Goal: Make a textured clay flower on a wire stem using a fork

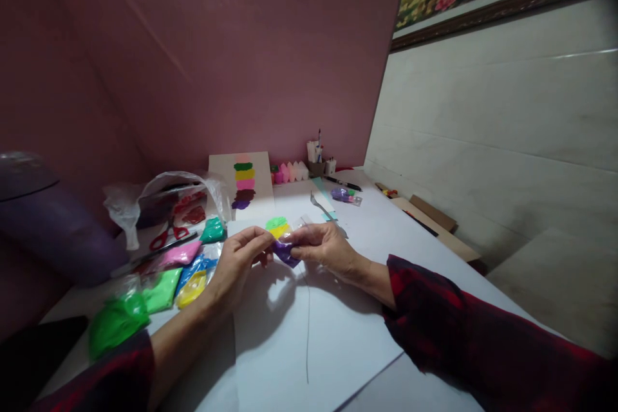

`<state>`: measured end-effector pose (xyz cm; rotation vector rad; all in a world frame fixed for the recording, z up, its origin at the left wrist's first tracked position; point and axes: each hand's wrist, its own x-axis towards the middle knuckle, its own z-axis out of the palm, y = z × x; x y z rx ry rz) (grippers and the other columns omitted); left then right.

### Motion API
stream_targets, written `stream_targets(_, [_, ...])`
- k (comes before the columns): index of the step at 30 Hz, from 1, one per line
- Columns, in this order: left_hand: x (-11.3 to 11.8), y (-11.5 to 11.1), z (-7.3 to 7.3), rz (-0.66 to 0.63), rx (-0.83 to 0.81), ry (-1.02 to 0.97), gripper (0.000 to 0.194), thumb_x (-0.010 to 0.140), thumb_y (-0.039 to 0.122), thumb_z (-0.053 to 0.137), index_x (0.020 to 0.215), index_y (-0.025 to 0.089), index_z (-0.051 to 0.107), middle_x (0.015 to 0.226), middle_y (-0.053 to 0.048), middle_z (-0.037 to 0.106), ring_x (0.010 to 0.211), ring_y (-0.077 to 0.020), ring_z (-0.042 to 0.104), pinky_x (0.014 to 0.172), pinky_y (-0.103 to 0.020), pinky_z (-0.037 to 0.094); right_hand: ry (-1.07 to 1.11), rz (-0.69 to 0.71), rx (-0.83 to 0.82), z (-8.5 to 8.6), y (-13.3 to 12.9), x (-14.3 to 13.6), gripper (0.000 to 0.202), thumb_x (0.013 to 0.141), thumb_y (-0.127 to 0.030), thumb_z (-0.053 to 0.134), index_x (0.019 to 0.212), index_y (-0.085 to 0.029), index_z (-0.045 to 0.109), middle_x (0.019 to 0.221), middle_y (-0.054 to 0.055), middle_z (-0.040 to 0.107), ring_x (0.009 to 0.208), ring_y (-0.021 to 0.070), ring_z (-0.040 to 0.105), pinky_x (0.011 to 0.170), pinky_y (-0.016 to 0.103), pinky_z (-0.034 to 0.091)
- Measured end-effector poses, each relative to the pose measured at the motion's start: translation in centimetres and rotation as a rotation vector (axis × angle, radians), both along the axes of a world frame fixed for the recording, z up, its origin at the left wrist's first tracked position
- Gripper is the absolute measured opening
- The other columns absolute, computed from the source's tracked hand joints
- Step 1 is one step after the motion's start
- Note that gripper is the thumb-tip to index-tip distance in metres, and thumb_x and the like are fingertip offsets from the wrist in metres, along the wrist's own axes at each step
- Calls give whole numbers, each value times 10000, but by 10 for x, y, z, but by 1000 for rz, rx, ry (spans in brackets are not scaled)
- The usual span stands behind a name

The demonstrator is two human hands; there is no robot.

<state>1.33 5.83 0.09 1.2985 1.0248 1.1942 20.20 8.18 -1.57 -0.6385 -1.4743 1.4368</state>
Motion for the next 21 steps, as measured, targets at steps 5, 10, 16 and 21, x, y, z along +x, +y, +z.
stream_targets(5, [0,4,-3,-68,-24,7,274,727,393,783,766,139,684,692,-21,641,640,-109,534,619,-219,395,-60,86,-46,-4,0,-1,253,630,-238,849,871,-184,794,850,55,757,803,184,691,875,416,529])
stream_targets(10, [-1,7,-5,-116,-55,-34,307,702,412,800,721,138,663,642,-7,616,601,-97,504,581,-213,363,-110,122,-85,-9,0,0,305,636,-251,849,927,-179,791,821,52,753,731,166,682,792,376,544])
stream_targets(16, [2,4,4,-155,-145,-112,348,626,414,837,699,136,642,635,-7,602,583,-102,506,575,-224,384,-78,168,-59,-6,0,0,342,616,-248,870,946,-200,795,935,71,761,903,193,683,933,400,496])
stream_targets(21, [5,0,8,-174,-180,-138,341,586,367,856,650,121,628,616,-4,585,576,-87,497,564,-205,375,-139,204,-33,-9,2,1,312,641,-226,842,944,-172,791,923,69,746,858,178,668,925,392,488])
